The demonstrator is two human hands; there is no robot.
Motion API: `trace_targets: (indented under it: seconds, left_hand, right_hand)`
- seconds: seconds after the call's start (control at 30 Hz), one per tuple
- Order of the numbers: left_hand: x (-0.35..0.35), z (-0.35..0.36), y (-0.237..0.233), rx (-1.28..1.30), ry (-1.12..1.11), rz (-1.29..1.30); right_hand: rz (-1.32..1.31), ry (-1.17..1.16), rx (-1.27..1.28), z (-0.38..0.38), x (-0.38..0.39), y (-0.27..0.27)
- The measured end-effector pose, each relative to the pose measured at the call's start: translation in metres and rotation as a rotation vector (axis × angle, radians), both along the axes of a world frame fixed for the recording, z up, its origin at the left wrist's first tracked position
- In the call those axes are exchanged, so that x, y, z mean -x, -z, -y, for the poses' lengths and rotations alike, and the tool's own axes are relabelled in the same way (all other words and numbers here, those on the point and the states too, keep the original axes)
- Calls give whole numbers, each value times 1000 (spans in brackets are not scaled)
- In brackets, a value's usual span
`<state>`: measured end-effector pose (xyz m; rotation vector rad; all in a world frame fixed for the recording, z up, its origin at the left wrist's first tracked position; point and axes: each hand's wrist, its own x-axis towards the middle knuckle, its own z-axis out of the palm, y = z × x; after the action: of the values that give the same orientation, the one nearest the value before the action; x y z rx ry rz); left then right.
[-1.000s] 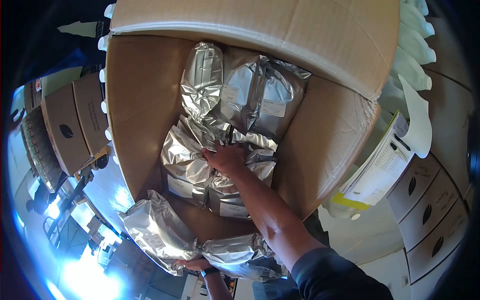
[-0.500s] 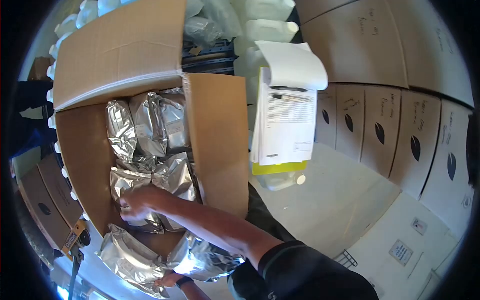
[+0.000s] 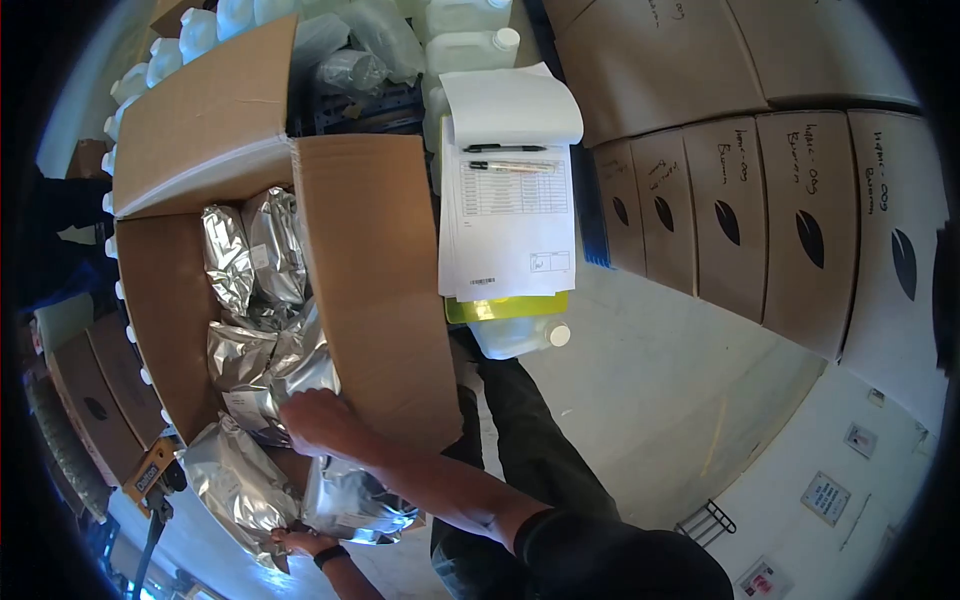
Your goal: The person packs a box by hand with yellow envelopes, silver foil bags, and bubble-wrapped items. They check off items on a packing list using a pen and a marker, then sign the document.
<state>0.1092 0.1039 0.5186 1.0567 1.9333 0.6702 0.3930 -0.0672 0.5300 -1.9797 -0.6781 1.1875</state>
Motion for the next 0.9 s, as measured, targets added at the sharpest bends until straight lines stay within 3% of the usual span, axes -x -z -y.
trace_targets:
  seconds: [0.07, 0.13, 0.2, 0.23, 0.3, 0.4, 0.47, 0.53, 0.6, 0.63, 0.73, 0.9]
  left_hand:
    - [12, -12, 23, -137, 34, -25]
    - [23, -15, 23, -217, 39, -57]
    - [17, -15, 18, -224, -46, 121]
    - [12, -14, 18, -225, -88, 215]
    - [7, -15, 18, -242, -64, 142]
    - [6, -15, 19, -293, -21, -28]
    - [7, -16, 20, -330, 3, -124]
    - [7, -18, 20, -355, 15, -208]
    - [1, -17, 14, -332, -11, -279]
    - [-4, -17, 8, -298, -37, -317]
    - [50, -51, 25, -397, 330, -638]
    - [-2, -15, 1, -325, 94, -340]
  right_hand:
    - [52, 231, -79, -5, 3, 11]
    - [32, 256, -112, -6, 6, 15]
    - [24, 413, -284, -2, 5, 15]
    - [89, 644, -517, 7, 9, 14]
    - [110, 851, -863, 48, -11, 4]
    - [470, 882, -697, 147, -59, 21]
    - [386, 1085, -555, 206, -97, 61]
    - [798, 1016, -124, 275, -145, 102]
    - [1071, 801, 116, 321, -185, 111]
    - [1106, 674, 250, 333, -195, 106]
    - [995, 487, 368, 349, -207, 122]
    - [824, 526, 421, 349, -200, 118]
